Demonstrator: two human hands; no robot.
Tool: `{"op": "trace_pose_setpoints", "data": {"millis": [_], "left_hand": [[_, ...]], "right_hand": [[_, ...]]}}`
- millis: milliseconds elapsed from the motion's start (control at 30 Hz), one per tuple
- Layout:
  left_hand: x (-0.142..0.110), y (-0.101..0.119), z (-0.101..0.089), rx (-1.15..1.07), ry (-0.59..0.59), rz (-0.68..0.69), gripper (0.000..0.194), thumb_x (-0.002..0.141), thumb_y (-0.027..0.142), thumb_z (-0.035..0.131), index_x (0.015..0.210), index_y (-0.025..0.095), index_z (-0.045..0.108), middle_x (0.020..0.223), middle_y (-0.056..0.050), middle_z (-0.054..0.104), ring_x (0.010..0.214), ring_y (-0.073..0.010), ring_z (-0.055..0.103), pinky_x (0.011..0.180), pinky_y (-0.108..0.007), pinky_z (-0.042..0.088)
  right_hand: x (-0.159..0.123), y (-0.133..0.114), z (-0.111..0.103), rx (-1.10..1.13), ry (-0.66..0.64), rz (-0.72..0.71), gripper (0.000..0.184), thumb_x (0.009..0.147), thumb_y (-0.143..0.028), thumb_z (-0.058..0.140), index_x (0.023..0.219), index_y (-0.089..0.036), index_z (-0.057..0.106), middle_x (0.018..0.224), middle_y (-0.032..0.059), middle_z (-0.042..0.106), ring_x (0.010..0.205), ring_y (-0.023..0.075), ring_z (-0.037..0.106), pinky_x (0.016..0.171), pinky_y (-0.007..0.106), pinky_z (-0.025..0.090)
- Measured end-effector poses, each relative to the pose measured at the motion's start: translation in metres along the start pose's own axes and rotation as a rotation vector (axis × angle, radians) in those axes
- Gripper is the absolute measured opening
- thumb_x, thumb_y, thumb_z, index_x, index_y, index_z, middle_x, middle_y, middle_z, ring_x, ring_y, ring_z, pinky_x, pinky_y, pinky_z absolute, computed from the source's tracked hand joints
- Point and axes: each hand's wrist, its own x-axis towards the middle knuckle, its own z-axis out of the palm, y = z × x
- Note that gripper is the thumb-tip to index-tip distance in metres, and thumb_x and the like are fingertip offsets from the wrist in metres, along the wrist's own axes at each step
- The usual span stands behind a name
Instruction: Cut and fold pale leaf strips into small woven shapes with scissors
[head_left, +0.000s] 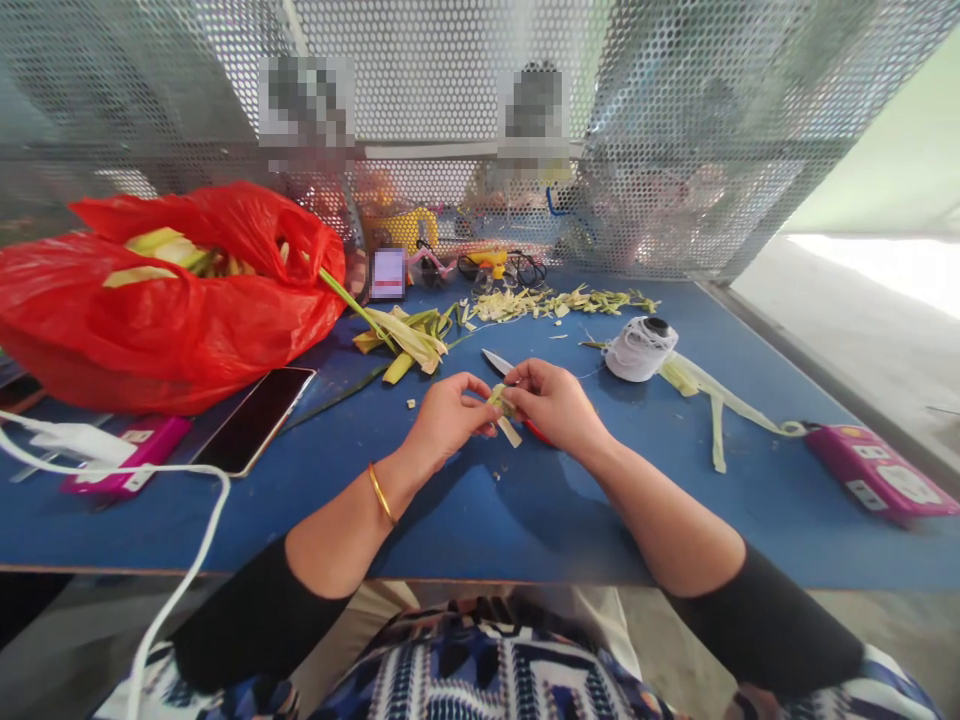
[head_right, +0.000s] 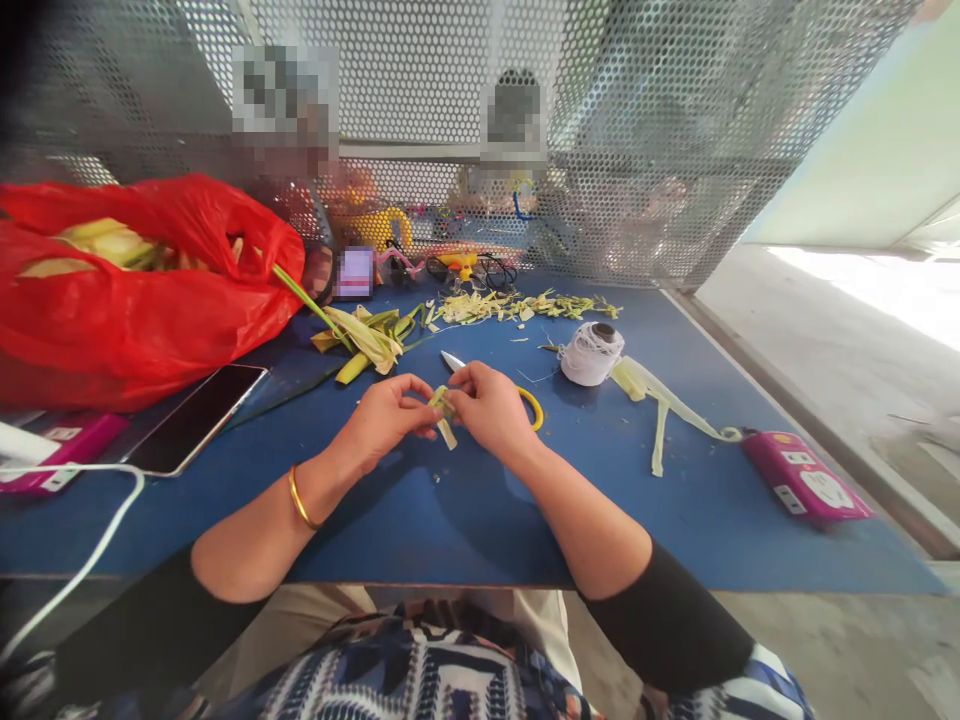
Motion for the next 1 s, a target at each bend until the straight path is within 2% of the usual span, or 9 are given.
{"op": "trace_pose_setpoints", "data": {"millis": [100,200,300,433,533,633,733,867,1000], "left_hand": [[0.001,-0.002,-0.002,0.063,-0.013,0.056,0.028,0.064,0.016,0.084,0.071,0.016,0.057,0.053,0.000,0.067,0.048,-0.0131,0.063,0.050,-0.020,0.046],[0.001,-0.002,-0.002,0.110,-0.027,0.047,0.029,0.063,0.014,0.083,0.070,0.016,0.056,0.053,0.001,0.067,0.047,-0.0127,0.063,0.049,-0.020,0.045],[0.000,-0.001,-0.001,0.152,-0.073,-0.002,0.027,0.065,0.011,0.080,0.072,0.017,0.055,0.052,0.003,0.066,0.042,-0.0116,0.060,0.045,-0.019,0.042],[-0.002,0.001,-0.001,0.212,-0.168,-0.043,0.019,0.067,0.009,0.074,0.079,0.016,0.062,0.052,0.004,0.065,0.037,-0.0095,0.054,0.038,-0.018,0.033],[-0.003,0.003,-0.002,0.227,-0.255,-0.053,0.004,0.070,0.012,0.068,0.071,0.014,0.066,0.055,0.002,0.065,0.038,-0.0074,0.052,0.038,-0.018,0.033],[-0.003,0.002,-0.004,0.217,-0.368,-0.039,0.012,0.070,0.017,0.069,0.060,0.014,0.063,0.054,0.001,0.062,0.039,-0.0062,0.049,0.039,-0.018,0.034],[-0.002,0.000,-0.006,0.175,-0.472,-0.010,0.016,0.066,0.025,0.074,0.059,0.014,0.064,0.055,0.001,0.062,0.041,-0.0064,0.048,0.042,-0.019,0.036],[-0.002,-0.001,-0.008,0.104,-0.500,0.032,0.019,0.064,0.032,0.077,0.068,0.014,0.069,0.056,0.001,0.060,0.044,-0.0067,0.047,0.044,-0.021,0.037],[-0.003,0.000,-0.006,0.092,-0.488,0.010,0.028,0.065,0.040,0.078,0.071,0.014,0.071,0.058,0.000,0.060,0.045,-0.0075,0.047,0.045,-0.021,0.038]], "right_hand": [[0.001,0.000,-0.001,0.053,-0.066,-0.012,0.010,0.078,-0.014,0.052,0.079,-0.019,0.061,0.059,-0.0042,0.063,0.051,0.0106,0.058,0.055,0.022,0.044],[-0.001,-0.002,-0.003,0.026,-0.113,-0.031,0.020,0.085,-0.026,0.053,0.067,-0.018,0.060,0.057,-0.0027,0.062,0.051,0.0098,0.056,0.054,0.022,0.042],[-0.003,-0.005,-0.004,-0.078,-0.121,0.007,0.020,0.082,-0.027,0.059,0.065,-0.018,0.062,0.052,-0.0036,0.058,0.048,0.0100,0.052,0.050,0.022,0.037],[-0.003,-0.006,-0.005,-0.160,-0.068,-0.022,0.013,0.074,-0.019,0.063,0.061,-0.017,0.065,0.055,-0.0037,0.058,0.052,0.0093,0.049,0.052,0.022,0.035],[-0.002,-0.004,-0.004,-0.071,-0.032,-0.040,0.018,0.076,-0.024,0.061,0.059,-0.017,0.061,0.052,-0.0040,0.056,0.050,0.0094,0.047,0.052,0.023,0.036],[0.000,-0.001,-0.002,0.018,0.043,-0.042,0.024,0.080,-0.029,0.056,0.059,-0.019,0.054,0.045,-0.0053,0.052,0.043,0.0094,0.045,0.047,0.023,0.036],[0.003,0.002,-0.001,0.105,0.121,-0.046,0.025,0.082,-0.032,0.055,0.060,-0.020,0.052,0.048,-0.0044,0.054,0.041,0.0091,0.046,0.046,0.023,0.038],[0.005,0.004,0.000,0.197,0.144,-0.038,0.025,0.082,-0.034,0.056,0.062,-0.020,0.052,0.053,-0.0028,0.059,0.042,0.0090,0.050,0.048,0.023,0.043],[0.005,0.004,0.000,0.207,0.131,-0.049,0.020,0.082,-0.031,0.057,0.066,-0.020,0.054,0.057,-0.0015,0.064,0.045,0.0087,0.052,0.050,0.022,0.044]]}}
